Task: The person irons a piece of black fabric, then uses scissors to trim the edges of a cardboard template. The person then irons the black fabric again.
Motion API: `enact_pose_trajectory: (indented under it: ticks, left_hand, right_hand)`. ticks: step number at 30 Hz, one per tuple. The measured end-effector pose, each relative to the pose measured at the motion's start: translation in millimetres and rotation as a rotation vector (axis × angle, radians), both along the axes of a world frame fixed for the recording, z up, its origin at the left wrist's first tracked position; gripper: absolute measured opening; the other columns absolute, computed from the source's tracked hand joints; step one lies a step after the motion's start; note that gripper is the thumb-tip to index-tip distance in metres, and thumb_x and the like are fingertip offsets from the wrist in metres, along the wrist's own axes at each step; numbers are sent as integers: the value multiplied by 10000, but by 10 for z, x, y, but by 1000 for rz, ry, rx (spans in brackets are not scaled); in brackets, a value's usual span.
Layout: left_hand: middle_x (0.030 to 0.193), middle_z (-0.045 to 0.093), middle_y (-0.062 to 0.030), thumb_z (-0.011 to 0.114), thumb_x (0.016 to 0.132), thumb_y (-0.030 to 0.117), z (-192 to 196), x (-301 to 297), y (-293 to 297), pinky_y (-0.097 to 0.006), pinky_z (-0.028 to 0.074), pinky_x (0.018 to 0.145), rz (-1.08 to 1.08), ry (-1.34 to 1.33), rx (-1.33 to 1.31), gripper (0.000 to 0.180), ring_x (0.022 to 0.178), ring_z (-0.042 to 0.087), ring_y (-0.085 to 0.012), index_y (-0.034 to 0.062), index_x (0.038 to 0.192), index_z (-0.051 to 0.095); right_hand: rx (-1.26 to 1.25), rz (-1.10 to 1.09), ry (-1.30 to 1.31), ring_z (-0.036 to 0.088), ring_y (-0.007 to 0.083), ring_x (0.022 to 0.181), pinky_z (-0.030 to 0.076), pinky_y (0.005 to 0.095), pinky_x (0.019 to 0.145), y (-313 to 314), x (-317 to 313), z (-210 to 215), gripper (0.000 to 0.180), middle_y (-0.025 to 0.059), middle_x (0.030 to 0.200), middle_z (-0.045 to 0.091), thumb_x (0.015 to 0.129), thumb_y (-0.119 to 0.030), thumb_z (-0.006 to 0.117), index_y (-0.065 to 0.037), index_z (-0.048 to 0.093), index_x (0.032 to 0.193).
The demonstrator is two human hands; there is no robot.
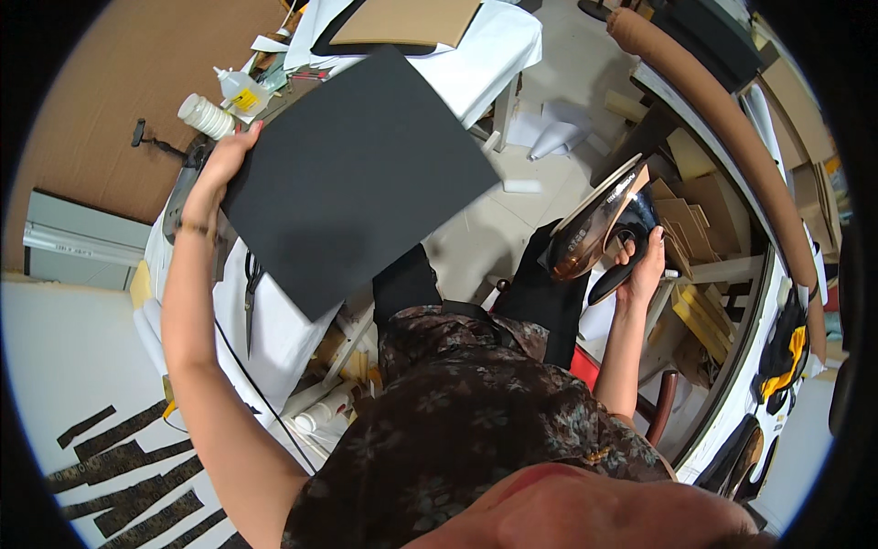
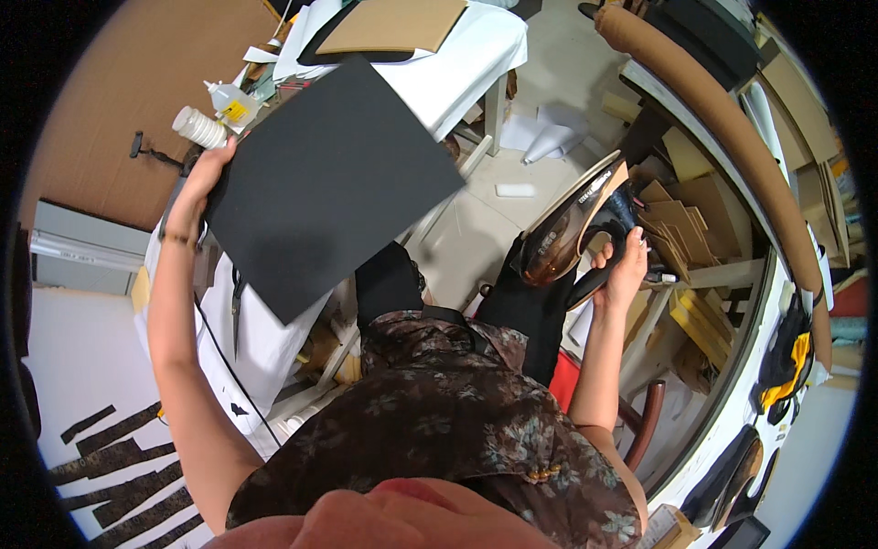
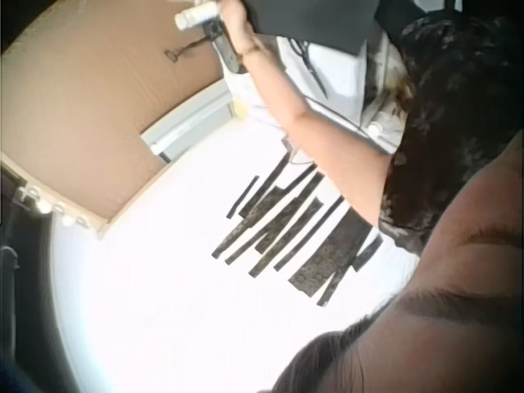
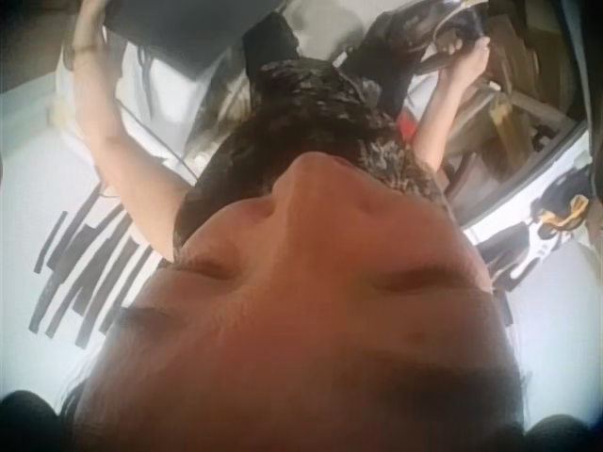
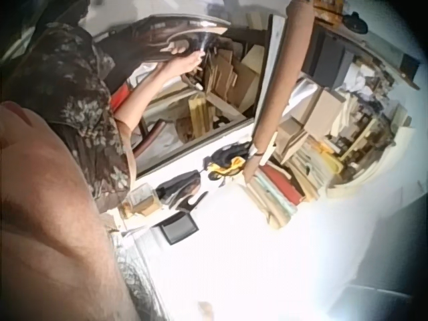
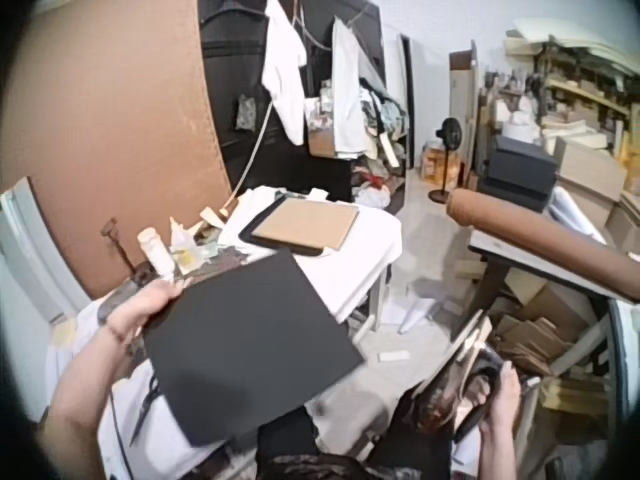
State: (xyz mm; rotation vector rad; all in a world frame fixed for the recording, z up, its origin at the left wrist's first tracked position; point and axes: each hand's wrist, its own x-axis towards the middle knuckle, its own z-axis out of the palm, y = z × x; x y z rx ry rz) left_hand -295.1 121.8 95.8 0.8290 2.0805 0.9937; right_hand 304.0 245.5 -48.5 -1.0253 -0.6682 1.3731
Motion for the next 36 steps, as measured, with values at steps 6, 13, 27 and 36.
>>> enact_pose_trajectory:
  ticks: [6,13,27,36]
  left_hand:
    - [720,656,20,600,962,436,-472,-180,1001,-250,447,594,-557,272,-172,476,633,578,-69,1,803,707]
    - [760,698,-108,562,888,624,-953,224,1526,-377,485,828,-662,831,-320,597,836,666,-284,60,914,756]
    - [1612,232,-108,422,945,637,-1531,1330,1110,-710,32,1121,-699,1255,108,609,1486,114,-423,360,1487,405]
    - [1626,211,-55,431,908,699,-1683,1229,1117,-765,54,1076,-706,1200,20,664,1476,121,-454,444,1509,308]
  right_hand:
    - [-49,40,18,453,124,438,405,256,418,-61,-82,-59,288,21,598,485,994,-418,566,-158,465,922]
    - [-53,123,-43,466,116,457,404,251,427,-90,-262,-72,250,18,606,480,1001,-374,571,-160,481,909]
    - [180,459,-403,539,86,533,445,241,498,553,-1036,722,318,12,653,567,945,-337,667,-70,548,819]
    - [537,631,-888,541,97,592,449,268,553,1086,-1970,619,477,23,653,557,911,-472,661,-2,632,986]
